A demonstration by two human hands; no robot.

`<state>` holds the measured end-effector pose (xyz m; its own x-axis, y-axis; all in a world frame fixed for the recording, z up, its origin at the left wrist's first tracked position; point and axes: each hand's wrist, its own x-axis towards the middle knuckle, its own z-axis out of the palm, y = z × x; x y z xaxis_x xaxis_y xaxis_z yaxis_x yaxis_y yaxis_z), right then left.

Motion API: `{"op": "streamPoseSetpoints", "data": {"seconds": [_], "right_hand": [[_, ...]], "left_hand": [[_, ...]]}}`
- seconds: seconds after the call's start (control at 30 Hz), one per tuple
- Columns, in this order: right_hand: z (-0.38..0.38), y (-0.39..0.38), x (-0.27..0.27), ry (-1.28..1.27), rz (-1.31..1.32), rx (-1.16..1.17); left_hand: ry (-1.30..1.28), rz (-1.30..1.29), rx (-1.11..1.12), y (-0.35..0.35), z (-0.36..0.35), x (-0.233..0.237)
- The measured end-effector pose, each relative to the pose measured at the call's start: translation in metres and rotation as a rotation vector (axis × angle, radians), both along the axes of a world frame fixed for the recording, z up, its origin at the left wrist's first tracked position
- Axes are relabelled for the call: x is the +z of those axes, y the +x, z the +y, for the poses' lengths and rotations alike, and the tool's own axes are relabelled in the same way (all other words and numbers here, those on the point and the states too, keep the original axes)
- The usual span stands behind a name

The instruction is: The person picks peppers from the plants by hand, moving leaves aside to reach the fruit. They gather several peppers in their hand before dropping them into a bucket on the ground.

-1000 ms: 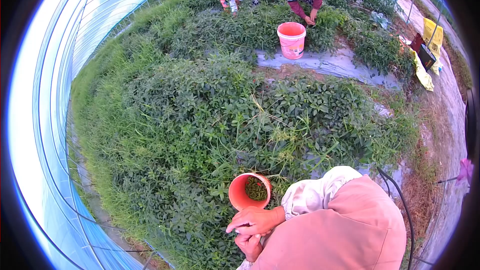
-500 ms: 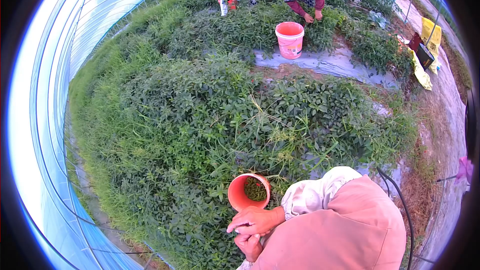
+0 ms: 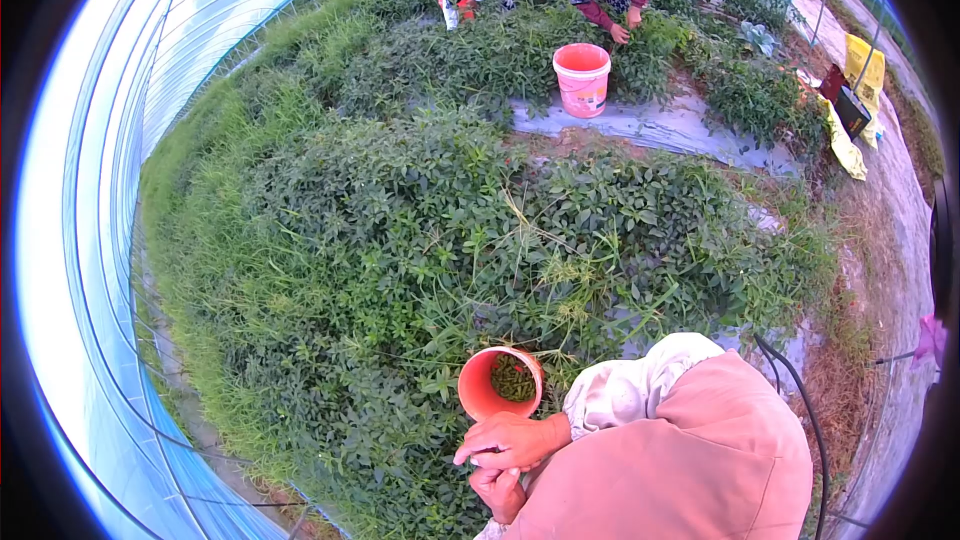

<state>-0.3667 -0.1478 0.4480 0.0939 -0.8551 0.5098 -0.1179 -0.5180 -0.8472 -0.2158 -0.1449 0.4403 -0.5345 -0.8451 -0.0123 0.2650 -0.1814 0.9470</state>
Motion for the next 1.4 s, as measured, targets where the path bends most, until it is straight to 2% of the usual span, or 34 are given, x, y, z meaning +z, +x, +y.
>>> {"op": "streamPoseSetpoints", "data": {"seconds": [0.2,0.37,0.57,0.67,0.77,1.13,1.3,1.4], "right_hand": [[0.001,-0.001,0.0,-0.01,0.005,0.016],[0.002,-0.002,0.001,0.004,0.011,0.021],[0.003,-0.005,0.006,0.183,0.047,0.125],[-0.001,-0.01,0.014,0.176,0.127,0.151],[-0.002,-0.006,0.006,0.167,0.093,0.168],[-0.002,-0.003,-0.003,0.174,0.048,0.133],[-0.002,-0.005,-0.004,0.261,0.005,0.146],[-0.002,-0.006,-0.003,0.194,0.039,0.096]], "left_hand": [[-0.029,-0.018,-0.015,0.005,-0.002,-0.011],[-0.04,-0.032,-0.041,-0.001,0.0,0.002],[0.009,-0.006,-0.049,0.001,-0.002,0.0],[-0.013,-0.002,-0.006,-0.002,-0.002,0.001],[-0.003,0.036,0.004,-0.002,-0.001,-0.002],[0.042,0.062,-0.019,-0.006,-0.001,0.007],[0.056,0.087,-0.03,-0.003,-0.004,-0.002],[0.079,0.072,0.002,-0.002,-0.004,-0.005]]}}
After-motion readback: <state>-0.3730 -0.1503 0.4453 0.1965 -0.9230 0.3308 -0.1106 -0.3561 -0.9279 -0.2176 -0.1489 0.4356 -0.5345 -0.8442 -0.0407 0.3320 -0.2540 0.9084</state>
